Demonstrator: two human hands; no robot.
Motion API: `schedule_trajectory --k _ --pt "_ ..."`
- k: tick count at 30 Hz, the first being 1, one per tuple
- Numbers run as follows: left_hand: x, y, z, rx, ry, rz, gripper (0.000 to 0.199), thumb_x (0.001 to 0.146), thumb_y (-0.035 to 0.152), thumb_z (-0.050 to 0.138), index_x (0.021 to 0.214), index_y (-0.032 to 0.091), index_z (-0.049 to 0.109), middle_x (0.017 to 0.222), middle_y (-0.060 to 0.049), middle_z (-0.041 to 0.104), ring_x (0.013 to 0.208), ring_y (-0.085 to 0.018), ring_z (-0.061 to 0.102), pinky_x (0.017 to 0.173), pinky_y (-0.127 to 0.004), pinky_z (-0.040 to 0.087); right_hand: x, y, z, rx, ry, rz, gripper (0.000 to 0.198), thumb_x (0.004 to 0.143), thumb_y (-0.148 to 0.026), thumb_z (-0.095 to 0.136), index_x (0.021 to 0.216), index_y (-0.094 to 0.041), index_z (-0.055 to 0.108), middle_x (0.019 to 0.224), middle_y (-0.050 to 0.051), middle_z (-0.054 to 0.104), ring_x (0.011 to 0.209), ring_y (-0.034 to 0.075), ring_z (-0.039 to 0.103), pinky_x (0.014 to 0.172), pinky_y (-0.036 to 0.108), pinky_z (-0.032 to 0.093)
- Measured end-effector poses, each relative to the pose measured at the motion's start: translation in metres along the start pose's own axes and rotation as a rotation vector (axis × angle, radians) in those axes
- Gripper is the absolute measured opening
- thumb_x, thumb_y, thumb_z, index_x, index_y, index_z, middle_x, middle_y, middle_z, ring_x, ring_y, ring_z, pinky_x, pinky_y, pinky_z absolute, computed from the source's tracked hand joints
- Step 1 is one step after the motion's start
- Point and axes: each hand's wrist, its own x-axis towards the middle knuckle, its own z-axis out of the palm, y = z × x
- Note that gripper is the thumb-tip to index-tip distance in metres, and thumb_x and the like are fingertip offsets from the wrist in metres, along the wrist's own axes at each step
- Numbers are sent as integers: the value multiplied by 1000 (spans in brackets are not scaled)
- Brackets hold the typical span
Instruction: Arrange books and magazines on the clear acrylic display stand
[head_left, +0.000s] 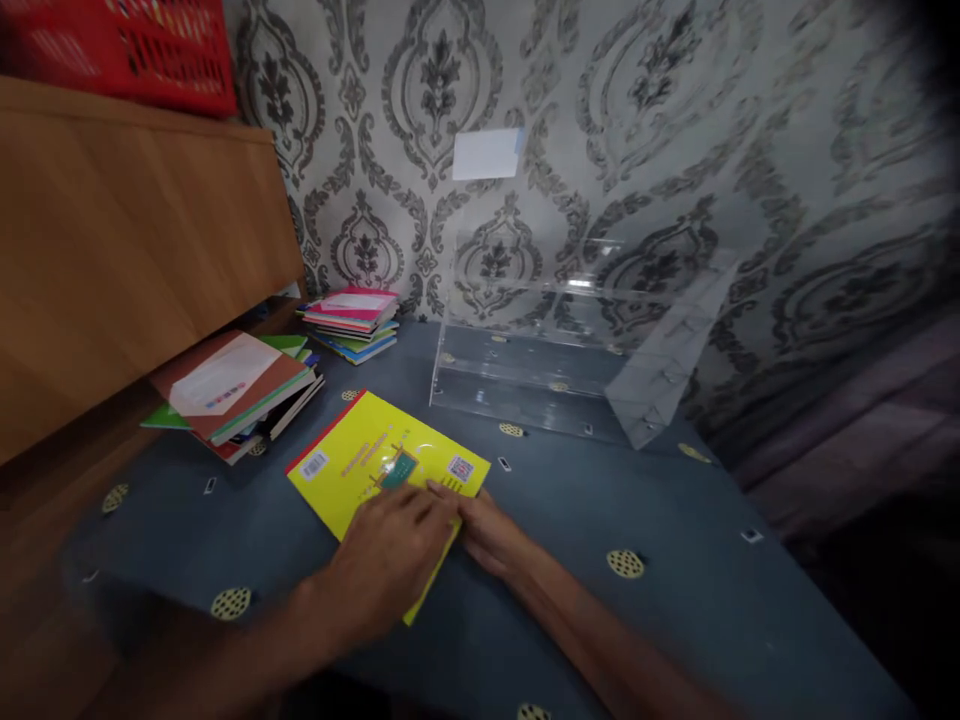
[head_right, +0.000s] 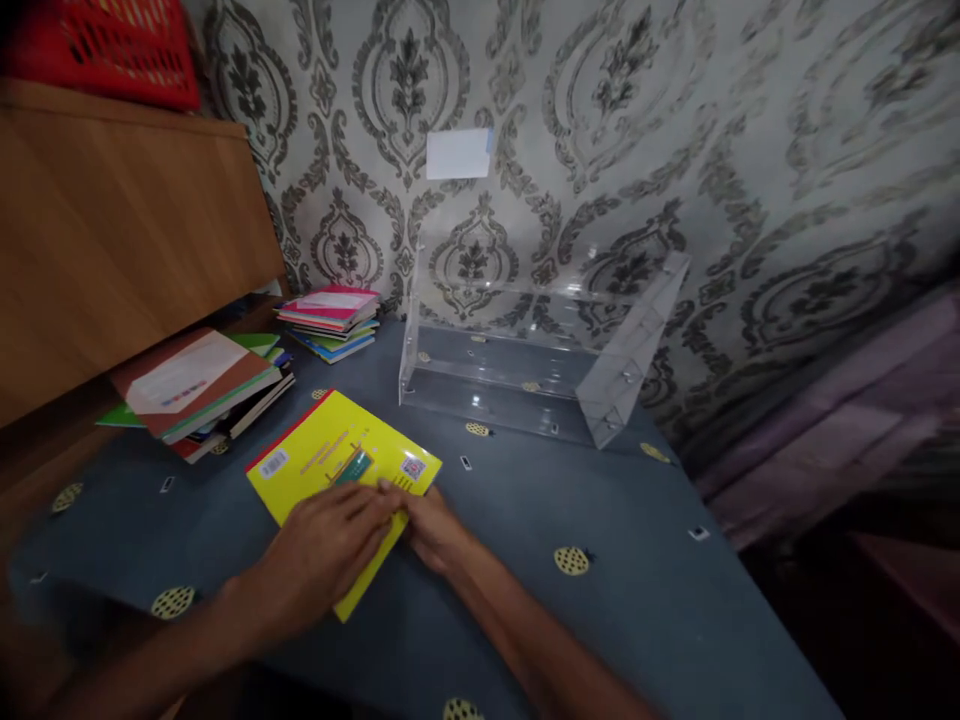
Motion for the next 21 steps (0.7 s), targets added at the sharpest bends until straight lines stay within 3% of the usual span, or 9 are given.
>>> schedule_trajectory --k 3,6,9,13,15,17,19,21 --pt "9 -23 10 -64 75 36 29 103 23 41 129 20 54 132 -11 65 127 -24 59 109 -47 48 -15 -23 -19 -150 22 42 53 58 -36 94 101 -15 73 94 10 80 92 29 76 88 44 58" --pt "20 -41 29 -71 -22 34 41 103 37 43 140 19 48 152 -13 51 145 -25 42 119 -51 36 -30 -51 -49 -370 42 80 48 61 -38 92 99 -16 74 87 9 79 81 26 76 78 42 59" --pt "32 -60 45 -67 -130 -10 49 104 44 37 146 19 45 157 -12 45 150 -25 35 122 -55 30 -37 -72 -80 -659 85 70 39 67 -46 86 87 -15 75 81 12 78 72 28 75 66 41 58" --pt "38 -77 58 -8 -70 -71 53 104 47 32 148 19 45 158 -13 44 150 -25 33 123 -54 24 -43 -80 -95 -1146 364 -167 30 74 -46 79 85 -19 73 83 11 78 71 28 72 61 38 54" --pt "37 -81 62 34 -14 -96 56 103 51 33 147 19 46 159 -13 42 151 -27 33 123 -52 25 -44 -76 -88 -1410 562 -329 29 82 -40 72 102 -20 72 93 13 77 84 32 71 71 43 54" --pt "35 -81 65 66 17 -98 57 102 53 34 146 19 48 160 -14 41 151 -29 32 122 -52 26 -42 -67 -73 -1618 668 -496 40 88 -33 63 125 -19 64 118 17 71 110 36 65 90 50 52" --pt "33 -81 66 90 20 -93 57 102 53 35 146 19 48 159 -15 41 150 -31 32 121 -53 27 -35 -53 -53 -1714 529 -609 46 94 -31 54 139 -19 55 142 18 58 133 36 51 109 55 42" --pt "33 -81 66 111 -1 -83 56 102 50 37 146 17 47 159 -17 41 150 -32 33 121 -54 27 -23 -38 -30 -1699 217 -612 53 99 -39 49 148 -20 47 154 15 48 143 32 42 116 54 36"
